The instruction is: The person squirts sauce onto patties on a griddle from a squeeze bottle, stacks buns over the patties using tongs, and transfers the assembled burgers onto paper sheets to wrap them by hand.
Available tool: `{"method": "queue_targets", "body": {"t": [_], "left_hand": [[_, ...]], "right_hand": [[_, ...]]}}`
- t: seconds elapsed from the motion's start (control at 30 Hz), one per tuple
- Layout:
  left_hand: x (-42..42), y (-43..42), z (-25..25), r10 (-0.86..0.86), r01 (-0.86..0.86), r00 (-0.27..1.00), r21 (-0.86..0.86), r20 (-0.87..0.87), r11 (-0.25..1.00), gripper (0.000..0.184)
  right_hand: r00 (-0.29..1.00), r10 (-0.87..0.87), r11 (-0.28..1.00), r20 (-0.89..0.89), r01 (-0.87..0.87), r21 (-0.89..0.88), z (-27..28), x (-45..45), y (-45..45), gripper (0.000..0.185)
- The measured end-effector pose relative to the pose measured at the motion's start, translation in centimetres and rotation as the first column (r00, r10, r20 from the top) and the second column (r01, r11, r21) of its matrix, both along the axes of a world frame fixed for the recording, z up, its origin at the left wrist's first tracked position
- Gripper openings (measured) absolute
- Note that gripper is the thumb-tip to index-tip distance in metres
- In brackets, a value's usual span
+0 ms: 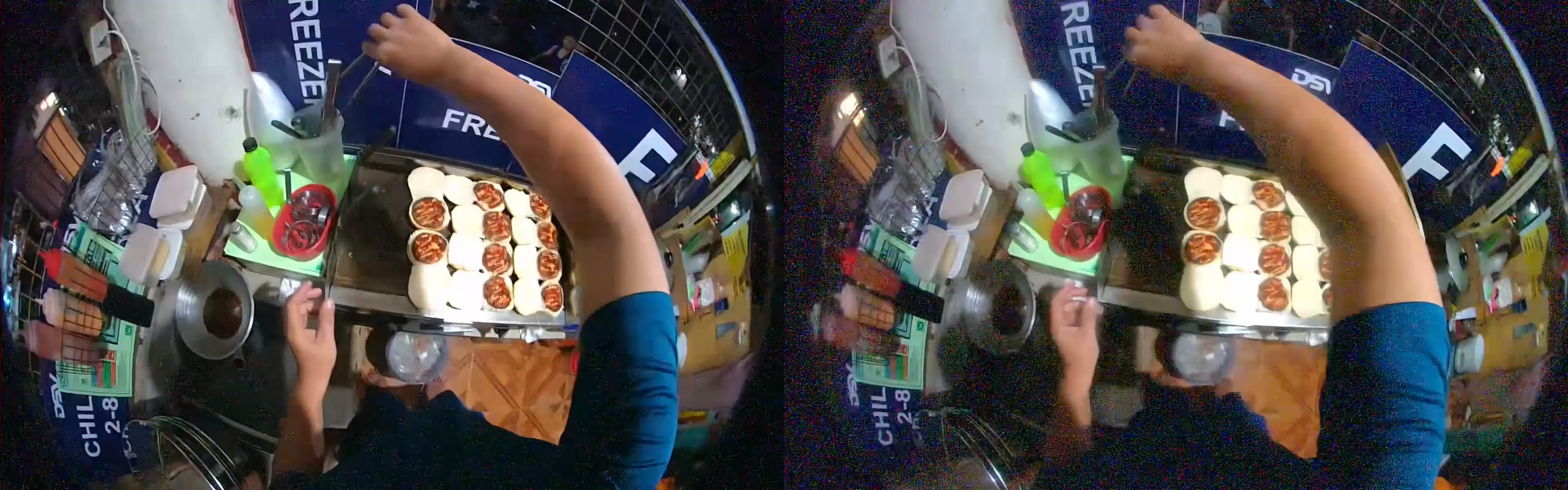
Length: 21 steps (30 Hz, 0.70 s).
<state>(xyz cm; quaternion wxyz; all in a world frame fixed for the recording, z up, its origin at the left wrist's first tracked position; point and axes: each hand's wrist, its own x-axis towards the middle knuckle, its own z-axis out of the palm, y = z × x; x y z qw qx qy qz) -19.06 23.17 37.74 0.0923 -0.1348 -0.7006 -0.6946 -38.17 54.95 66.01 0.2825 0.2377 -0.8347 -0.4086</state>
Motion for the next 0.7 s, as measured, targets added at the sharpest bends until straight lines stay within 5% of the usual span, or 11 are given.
{"method": "queue_targets", "body": {"t": [0.17,0.23,0.3,0.37,0.43,0.5,0.57,0.63,0.7], "left_hand": [[3.2,0.1,-2.8,0.012,-0.007,0.994,-0.041,0.113,0.999,0.035],[5.0,0.1,-2.2,0.029,-0.020,0.987,-0.055,0.159,0.998,0.034],[5.6,-0.6,-2.2,0.054,-0.040,0.986,-0.092,0.157,0.995,0.034],[5.5,-1.3,-3.1,0.091,-0.079,0.989,-0.103,0.115,0.992,0.035],[5.3,-2.3,-3.3,0.109,-0.102,0.983,-0.056,0.148,0.993,0.034],[5.1,-3.1,-3.3,0.157,-0.146,0.972,-0.072,0.173,0.987,0.033],[5.1,-3.8,-3.3,0.165,-0.148,0.971,-0.104,0.175,0.983,0.032],[5.2,-4.1,-3.4,0.124,-0.126,0.967,-0.003,0.223,0.992,0.030],[5.3,-4.6,-4.4,0.141,-0.148,0.962,0.009,0.234,0.989,0.029]], "right_hand": [[0.963,0.190,0.968,-0.192,-0.151,0.200,-0.9,-3.6,-1.4,0.010],[0.994,-0.105,0.985,0.042,0.098,0.144,-1.6,-3.4,-4.0,0.009],[0.998,-0.031,0.996,0.063,0.025,0.091,-1.1,-2.8,-4.7,0.011],[0.868,-0.347,0.937,0.355,0.338,0.088,-1.2,-3.0,-5.8,0.013],[0.873,-0.338,0.932,0.353,0.363,-0.007,-1.0,-3.0,-6.1,0.014],[0.702,-0.428,0.850,0.569,0.527,-0.011,1.2,-3.6,-6.5,0.019],[0.681,-0.435,0.868,0.589,0.491,0.074,1.1,-4.5,-5.3,0.023],[0.796,-0.346,0.901,0.497,0.430,-0.061,2.6,-2.0,-4.4,0.022],[0.749,-0.481,0.840,0.455,0.543,-0.006,4.1,-0.4,-1.6,0.024]]}}
